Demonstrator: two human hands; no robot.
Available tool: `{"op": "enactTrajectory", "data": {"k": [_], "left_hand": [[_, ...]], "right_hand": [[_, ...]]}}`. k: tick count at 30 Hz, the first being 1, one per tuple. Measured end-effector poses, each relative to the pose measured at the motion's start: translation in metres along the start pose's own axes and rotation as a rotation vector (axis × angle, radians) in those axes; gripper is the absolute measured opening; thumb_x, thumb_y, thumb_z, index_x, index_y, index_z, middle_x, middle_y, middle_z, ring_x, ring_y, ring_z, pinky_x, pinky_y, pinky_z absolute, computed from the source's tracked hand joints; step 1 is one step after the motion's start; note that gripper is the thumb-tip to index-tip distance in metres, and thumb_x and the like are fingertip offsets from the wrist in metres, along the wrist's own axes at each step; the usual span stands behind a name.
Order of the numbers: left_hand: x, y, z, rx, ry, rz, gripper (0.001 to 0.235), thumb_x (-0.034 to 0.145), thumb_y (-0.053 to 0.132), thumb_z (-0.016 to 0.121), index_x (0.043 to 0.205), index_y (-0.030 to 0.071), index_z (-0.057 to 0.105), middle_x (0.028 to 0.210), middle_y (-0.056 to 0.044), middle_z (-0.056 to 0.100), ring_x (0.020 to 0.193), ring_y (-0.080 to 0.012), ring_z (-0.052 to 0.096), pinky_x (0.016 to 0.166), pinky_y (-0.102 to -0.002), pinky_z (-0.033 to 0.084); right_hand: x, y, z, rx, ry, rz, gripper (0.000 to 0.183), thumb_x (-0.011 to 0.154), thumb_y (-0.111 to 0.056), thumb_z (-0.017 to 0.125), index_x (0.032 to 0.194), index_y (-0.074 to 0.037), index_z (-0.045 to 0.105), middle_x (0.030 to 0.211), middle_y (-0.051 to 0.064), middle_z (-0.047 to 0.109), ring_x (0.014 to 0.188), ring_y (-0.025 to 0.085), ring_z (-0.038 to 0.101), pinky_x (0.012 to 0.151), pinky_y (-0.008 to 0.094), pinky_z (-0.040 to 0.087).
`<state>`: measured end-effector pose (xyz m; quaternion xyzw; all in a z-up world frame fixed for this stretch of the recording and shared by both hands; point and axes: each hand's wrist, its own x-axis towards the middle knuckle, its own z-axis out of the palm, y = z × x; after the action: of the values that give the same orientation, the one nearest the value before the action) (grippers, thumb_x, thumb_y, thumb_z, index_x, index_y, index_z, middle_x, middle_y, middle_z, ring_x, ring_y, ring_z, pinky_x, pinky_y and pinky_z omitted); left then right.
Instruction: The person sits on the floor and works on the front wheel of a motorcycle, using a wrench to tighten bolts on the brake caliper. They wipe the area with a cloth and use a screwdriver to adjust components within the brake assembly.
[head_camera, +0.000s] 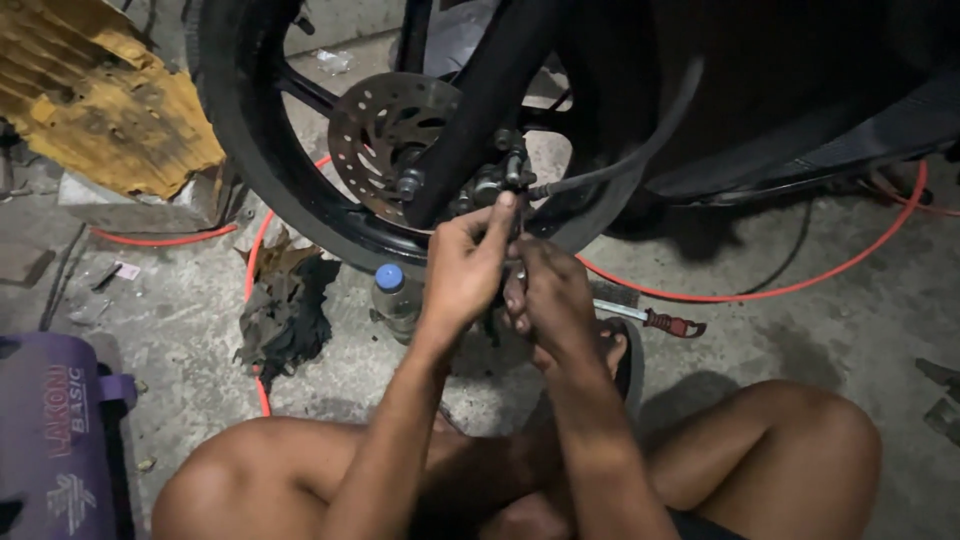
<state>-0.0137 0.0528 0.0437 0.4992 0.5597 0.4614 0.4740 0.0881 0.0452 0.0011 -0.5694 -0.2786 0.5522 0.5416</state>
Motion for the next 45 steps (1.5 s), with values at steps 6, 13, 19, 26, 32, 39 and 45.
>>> {"op": "enactTrajectory", "data": {"k": [6,13,19,26,32,39,45], "left_hand": [[0.016,-0.016,-0.003,-0.019,-0.001,0.043,0.045,0.100,0.045,0.058,0.074,0.013,0.077,0.065,-0.009,0.071,0.077,-0.0150,0.065,0.076,-0.040,0.053],[-0.002,-0.005,-0.003,-0.026,0.006,0.156,0.044,0.102,0.037,0.060,0.075,0.006,0.076,0.061,-0.014,0.069,0.066,-0.0160,0.064,0.068,-0.039,0.054],[0.021,-0.067,0.007,-0.224,-0.017,0.054,0.034,0.100,0.029,0.065,0.122,0.003,0.071,0.095,-0.018,0.077,0.089,-0.0272,0.073,0.077,-0.041,0.062],[-0.001,-0.093,0.015,-0.619,-0.125,-0.180,0.043,0.093,0.020,0.076,0.124,-0.009,0.068,0.087,-0.021,0.074,0.073,-0.0241,0.072,0.066,-0.032,0.061],[-0.006,-0.101,0.033,-0.563,-0.154,0.032,0.032,0.081,0.005,0.085,0.111,-0.003,0.076,0.086,-0.012,0.077,0.078,-0.0155,0.074,0.074,-0.029,0.062],[-0.015,-0.078,0.023,-0.404,0.014,0.053,0.020,0.077,0.013,0.091,0.094,0.009,0.083,0.071,-0.010,0.078,0.064,-0.0110,0.072,0.061,-0.023,0.058],[0.005,-0.097,0.005,-0.362,0.205,0.157,0.020,0.084,0.016,0.087,0.102,0.009,0.083,0.079,-0.011,0.080,0.074,-0.0099,0.072,0.065,-0.028,0.062]], "right_hand": [[0.013,0.017,-0.015,0.191,-0.099,-0.035,0.022,0.103,-0.015,0.055,0.101,0.005,0.063,0.041,0.017,0.041,0.022,0.025,0.036,0.026,0.037,0.037],[0.014,0.027,-0.005,-0.028,-0.049,-0.157,0.039,0.108,-0.022,0.048,0.080,0.002,0.061,0.037,0.017,0.044,0.021,0.025,0.042,0.027,0.035,0.042],[-0.010,0.028,-0.031,-0.155,-0.115,-0.113,0.042,0.108,-0.029,0.051,0.078,0.000,0.058,0.037,0.021,0.046,0.022,0.028,0.045,0.024,0.034,0.037],[-0.028,0.025,-0.102,-0.777,-0.222,-0.242,0.024,0.097,-0.026,0.071,0.102,-0.003,0.076,0.080,0.021,0.076,0.077,0.029,0.074,0.077,0.043,0.058],[-0.028,-0.010,-0.093,-0.678,-0.106,-0.235,0.040,0.094,-0.011,0.064,0.133,-0.001,0.065,0.091,0.022,0.075,0.076,0.029,0.072,0.071,0.046,0.061],[-0.027,-0.012,-0.090,-0.694,-0.136,-0.427,0.009,0.097,-0.006,0.070,0.102,-0.003,0.077,0.068,0.013,0.074,0.063,0.016,0.063,0.065,0.033,0.056],[-0.016,0.016,-0.110,-0.904,-0.100,-0.248,0.026,0.095,-0.018,0.060,0.107,-0.005,0.079,0.085,0.023,0.077,0.081,0.037,0.072,0.078,0.050,0.054]]}}
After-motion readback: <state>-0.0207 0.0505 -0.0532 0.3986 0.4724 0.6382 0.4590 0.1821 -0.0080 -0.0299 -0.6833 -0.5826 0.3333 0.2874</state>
